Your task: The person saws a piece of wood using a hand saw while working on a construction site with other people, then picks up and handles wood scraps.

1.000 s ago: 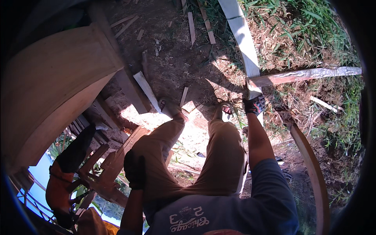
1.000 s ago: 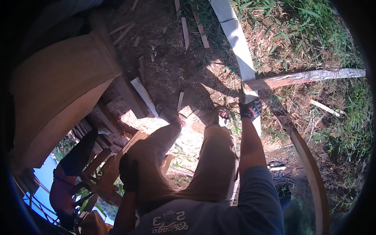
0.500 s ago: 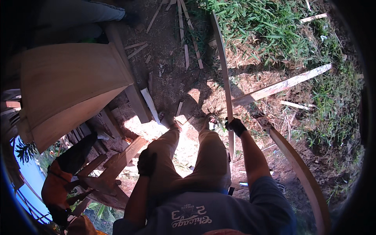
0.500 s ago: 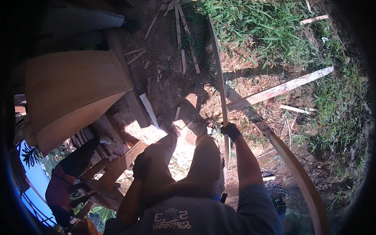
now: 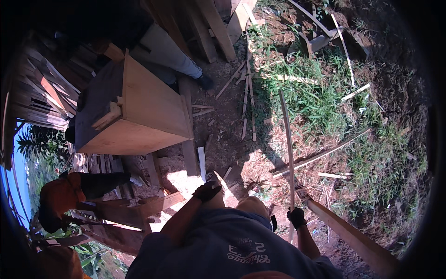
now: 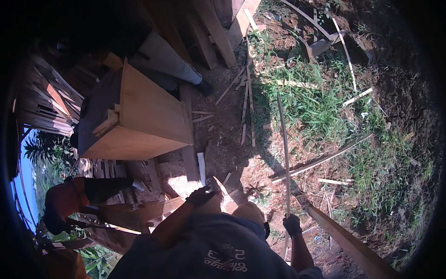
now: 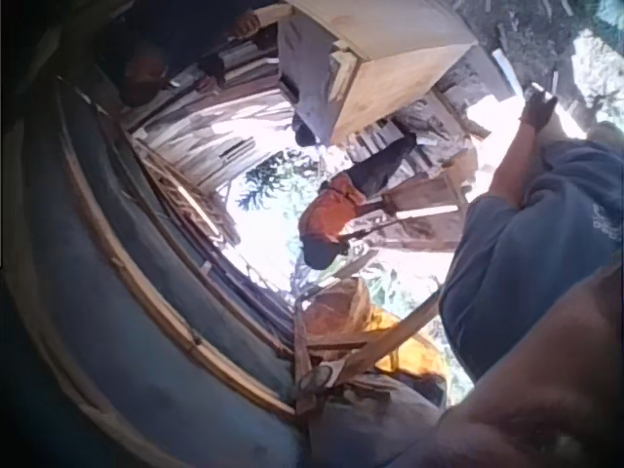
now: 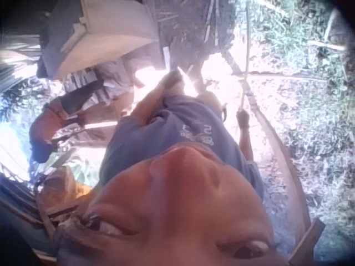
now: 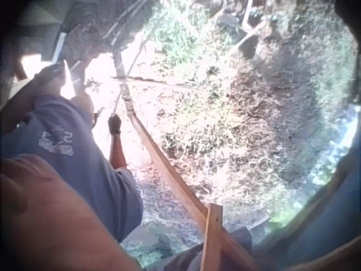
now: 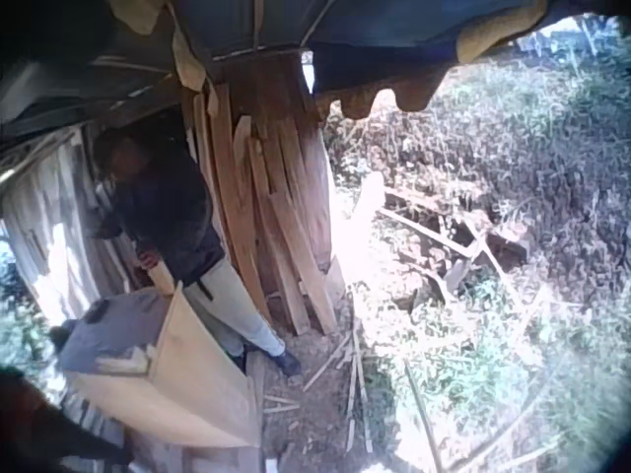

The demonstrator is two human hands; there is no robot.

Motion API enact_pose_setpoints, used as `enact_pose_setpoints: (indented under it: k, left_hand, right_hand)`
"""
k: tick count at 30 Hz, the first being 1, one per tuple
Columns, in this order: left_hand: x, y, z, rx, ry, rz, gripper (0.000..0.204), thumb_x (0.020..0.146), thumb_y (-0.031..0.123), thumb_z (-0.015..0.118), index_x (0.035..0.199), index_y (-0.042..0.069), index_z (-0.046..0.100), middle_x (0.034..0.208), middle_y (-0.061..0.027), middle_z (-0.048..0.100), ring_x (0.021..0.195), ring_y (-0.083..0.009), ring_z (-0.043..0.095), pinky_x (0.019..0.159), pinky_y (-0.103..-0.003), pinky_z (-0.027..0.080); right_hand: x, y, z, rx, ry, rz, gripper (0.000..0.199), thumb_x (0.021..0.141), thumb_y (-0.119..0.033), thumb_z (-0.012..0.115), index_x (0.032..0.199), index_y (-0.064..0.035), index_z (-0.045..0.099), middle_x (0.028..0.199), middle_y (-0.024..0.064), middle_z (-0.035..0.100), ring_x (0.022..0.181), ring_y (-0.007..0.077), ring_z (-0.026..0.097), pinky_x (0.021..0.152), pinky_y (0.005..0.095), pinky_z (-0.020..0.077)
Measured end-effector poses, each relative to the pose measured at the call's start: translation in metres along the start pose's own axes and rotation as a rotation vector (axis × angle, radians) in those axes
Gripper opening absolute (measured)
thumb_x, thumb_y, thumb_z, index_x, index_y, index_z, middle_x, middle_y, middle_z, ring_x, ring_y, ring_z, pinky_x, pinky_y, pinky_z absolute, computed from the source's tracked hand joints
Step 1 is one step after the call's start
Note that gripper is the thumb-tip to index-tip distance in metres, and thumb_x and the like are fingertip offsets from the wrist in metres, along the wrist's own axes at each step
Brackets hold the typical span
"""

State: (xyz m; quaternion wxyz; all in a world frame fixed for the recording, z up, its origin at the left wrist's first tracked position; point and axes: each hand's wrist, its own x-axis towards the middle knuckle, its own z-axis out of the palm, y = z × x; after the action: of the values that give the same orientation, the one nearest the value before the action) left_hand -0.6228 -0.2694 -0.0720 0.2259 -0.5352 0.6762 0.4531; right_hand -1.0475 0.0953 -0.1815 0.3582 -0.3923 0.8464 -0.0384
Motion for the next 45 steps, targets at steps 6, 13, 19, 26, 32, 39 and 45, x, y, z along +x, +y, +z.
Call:
enact_pose_setpoints:
  k: [6,13,19,26,32,39,45]
  left_hand:
    - [0.058,0.039,-0.056,-0.004,0.229,0.727,0.058,0.108,0.046,0.048,0.155,0.012,0.046,0.154,-0.0191,0.051,0.140,-0.0381,0.051,0.116,-0.043,0.043]
    - [0.012,0.169,-0.169,-1.419,-0.169,0.988,0.066,0.109,0.049,0.049,0.163,0.016,0.032,0.158,-0.0073,0.049,0.142,-0.0248,0.051,0.117,-0.046,0.041]
    - [-0.086,0.173,-0.219,-1.607,-0.151,1.229,0.063,0.110,0.053,0.040,0.153,0.007,0.042,0.135,-0.0191,0.062,0.120,-0.0299,0.066,0.102,-0.043,0.054]
    - [-0.096,0.057,-0.216,-1.780,-0.074,1.609,0.042,0.107,0.044,0.046,0.124,0.007,0.049,0.107,-0.0121,0.058,0.096,-0.0255,0.060,0.092,-0.042,0.051]
    - [-0.108,-0.029,-0.200,-1.974,0.284,1.774,0.030,0.104,0.036,0.051,0.100,0.007,0.056,0.083,-0.0061,0.054,0.075,-0.0217,0.055,0.084,-0.042,0.049]
    - [-0.159,-0.085,-0.208,-2.149,1.099,1.276,0.050,0.108,0.053,0.040,0.083,0.012,0.053,0.069,-0.0024,0.049,0.061,-0.0189,0.051,0.062,-0.034,0.047]
    - [-0.215,-0.114,-0.233,-1.866,1.345,0.843,0.043,0.108,0.045,0.048,0.095,0.007,0.064,0.074,-0.0029,0.057,0.066,-0.0186,0.059,0.063,-0.033,0.048]
  right_hand:
    - [-0.081,-0.132,-0.086,0.068,0.232,-0.023,0.024,0.085,-0.001,0.060,0.108,-0.0032,0.065,0.095,0.0215,0.073,0.092,0.0416,0.070,0.077,0.0518,0.0538]
    - [-0.078,-0.199,-0.091,0.078,0.638,-0.279,0.072,0.074,0.007,0.061,0.145,0.0019,0.049,0.131,0.0271,0.060,0.123,0.0453,0.058,0.103,0.0504,0.0491]
    - [-0.066,-0.257,-0.145,-0.220,0.644,-0.431,0.071,0.078,-0.001,0.070,0.145,0.0017,0.048,0.137,0.0259,0.059,0.127,0.0429,0.058,0.106,0.0489,0.0490]
    - [0.021,-0.334,-0.140,-0.300,0.558,-0.840,0.071,0.079,-0.006,0.074,0.145,0.0011,0.049,0.138,0.0249,0.059,0.127,0.0420,0.058,0.107,0.0484,0.0492]
    - [0.083,-0.391,-0.120,-0.318,0.361,-1.108,0.072,0.080,-0.011,0.078,0.145,0.0006,0.049,0.138,0.0241,0.059,0.128,0.0411,0.058,0.107,0.0480,0.0494]
    - [0.130,-0.448,-0.102,-0.229,-0.056,-0.957,0.079,0.081,-0.028,0.086,0.147,-0.0021,0.051,0.141,0.0206,0.061,0.126,0.0369,0.062,0.103,0.0463,0.0515]
    - [0.077,-0.524,-0.125,-0.082,-0.292,-1.023,0.057,0.090,-0.022,0.081,0.138,-0.0006,0.060,0.134,0.0160,0.066,0.119,0.0276,0.066,0.099,0.0400,0.0543]
